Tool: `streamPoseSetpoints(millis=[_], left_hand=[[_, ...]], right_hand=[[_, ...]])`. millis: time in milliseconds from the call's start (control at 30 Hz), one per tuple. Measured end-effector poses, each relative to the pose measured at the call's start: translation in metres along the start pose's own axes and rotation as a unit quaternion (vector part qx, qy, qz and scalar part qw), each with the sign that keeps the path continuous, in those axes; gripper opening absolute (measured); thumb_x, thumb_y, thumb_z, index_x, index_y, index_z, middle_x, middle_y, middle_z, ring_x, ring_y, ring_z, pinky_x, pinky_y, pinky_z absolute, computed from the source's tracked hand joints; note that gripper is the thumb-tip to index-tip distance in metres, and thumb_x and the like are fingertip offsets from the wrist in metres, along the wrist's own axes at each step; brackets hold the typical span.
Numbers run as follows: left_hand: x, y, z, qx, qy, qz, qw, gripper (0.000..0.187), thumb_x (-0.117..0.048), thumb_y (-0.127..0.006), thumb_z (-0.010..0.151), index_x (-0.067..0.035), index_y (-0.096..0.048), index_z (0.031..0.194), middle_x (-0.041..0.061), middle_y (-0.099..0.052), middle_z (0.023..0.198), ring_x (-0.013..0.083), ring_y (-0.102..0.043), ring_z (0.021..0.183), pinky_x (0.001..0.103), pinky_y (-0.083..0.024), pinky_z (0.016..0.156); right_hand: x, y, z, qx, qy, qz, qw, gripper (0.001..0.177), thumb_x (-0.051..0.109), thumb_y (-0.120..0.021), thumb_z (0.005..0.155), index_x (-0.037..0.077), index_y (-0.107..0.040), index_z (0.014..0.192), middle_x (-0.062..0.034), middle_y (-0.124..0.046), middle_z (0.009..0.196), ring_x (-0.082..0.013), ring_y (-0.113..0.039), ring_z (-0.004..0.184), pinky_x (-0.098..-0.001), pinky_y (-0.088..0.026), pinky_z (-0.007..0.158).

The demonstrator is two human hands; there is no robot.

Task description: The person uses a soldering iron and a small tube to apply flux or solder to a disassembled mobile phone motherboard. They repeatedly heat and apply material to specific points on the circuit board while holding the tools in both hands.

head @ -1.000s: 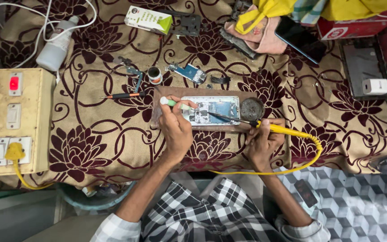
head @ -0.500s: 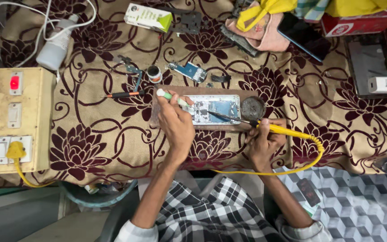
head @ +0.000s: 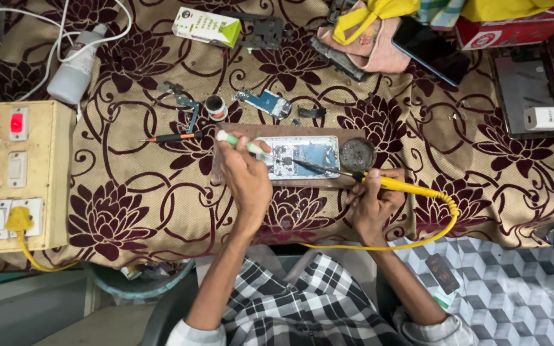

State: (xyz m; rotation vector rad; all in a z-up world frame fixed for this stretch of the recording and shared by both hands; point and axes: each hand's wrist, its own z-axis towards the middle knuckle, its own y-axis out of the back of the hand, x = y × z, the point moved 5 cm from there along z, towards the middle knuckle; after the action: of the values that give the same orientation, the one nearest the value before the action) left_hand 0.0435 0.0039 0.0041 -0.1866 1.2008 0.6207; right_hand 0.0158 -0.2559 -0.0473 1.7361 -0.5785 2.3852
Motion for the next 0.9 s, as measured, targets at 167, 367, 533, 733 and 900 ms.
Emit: streamPoseSetpoints(millis=[167,367,533,733,900], left_hand=[[0.003,0.007,-0.002,-0.012,0.097,-0.158,0.983,0.015,-0.014,-0.03,0.112,-0.005,-0.041,0.118,0.008,-0.067,0.092,0.0082,-0.048,0.059,0.02,-0.037,0.047],[0.009,0.01,0.005,0.007,0.152,-0.239,0.959,0.02,-0.024,-0.028,0.113,-0.009,-0.041,0.109,0.007,-0.067,0.085,0.0038,-0.037,0.051,0.018,-0.027,0.041],[0.013,0.008,0.011,0.024,0.108,-0.22,0.969,0.031,-0.032,-0.025,0.119,-0.01,-0.043,0.105,0.007,-0.067,0.085,0.0045,-0.041,0.058,0.02,-0.034,0.05],[0.02,0.0,0.018,0.058,0.103,-0.186,0.975,0.03,-0.029,-0.029,0.115,-0.009,-0.048,0.102,0.007,-0.07,0.084,0.0055,-0.042,0.054,0.02,-0.033,0.044],[0.019,-0.003,0.019,0.077,0.106,-0.203,0.97,0.023,-0.025,-0.03,0.114,-0.009,-0.045,0.107,0.007,-0.067,0.085,0.0049,-0.039,0.056,0.019,-0.032,0.047]], right_hand=[[-0.006,0.003,-0.003,-0.021,-0.049,-0.023,0.998,0.027,0.027,-0.059,0.108,0.003,-0.046,0.107,-0.004,-0.058,0.066,-0.011,-0.057,0.048,-0.0218,-0.043,0.042],[-0.001,0.0,-0.002,-0.003,-0.011,-0.008,1.0,0.026,0.026,-0.059,0.11,0.003,-0.047,0.107,-0.005,-0.057,0.067,-0.0113,-0.054,0.047,-0.0222,-0.042,0.042],[-0.002,0.0,0.0,-0.012,-0.021,-0.003,1.0,0.024,0.024,-0.059,0.109,0.004,-0.046,0.106,-0.0049,-0.057,0.066,-0.0114,-0.053,0.046,-0.0227,-0.043,0.041],[0.003,-0.003,0.001,0.022,0.001,0.003,1.0,0.023,0.024,-0.056,0.112,0.004,-0.046,0.107,-0.0042,-0.057,0.067,-0.01,-0.053,0.048,-0.0224,-0.044,0.043],[0.008,-0.007,0.002,0.02,0.003,-0.021,1.0,0.023,0.024,-0.054,0.112,0.003,-0.048,0.105,-0.0035,-0.057,0.067,-0.0084,-0.052,0.047,-0.0212,-0.043,0.042]])
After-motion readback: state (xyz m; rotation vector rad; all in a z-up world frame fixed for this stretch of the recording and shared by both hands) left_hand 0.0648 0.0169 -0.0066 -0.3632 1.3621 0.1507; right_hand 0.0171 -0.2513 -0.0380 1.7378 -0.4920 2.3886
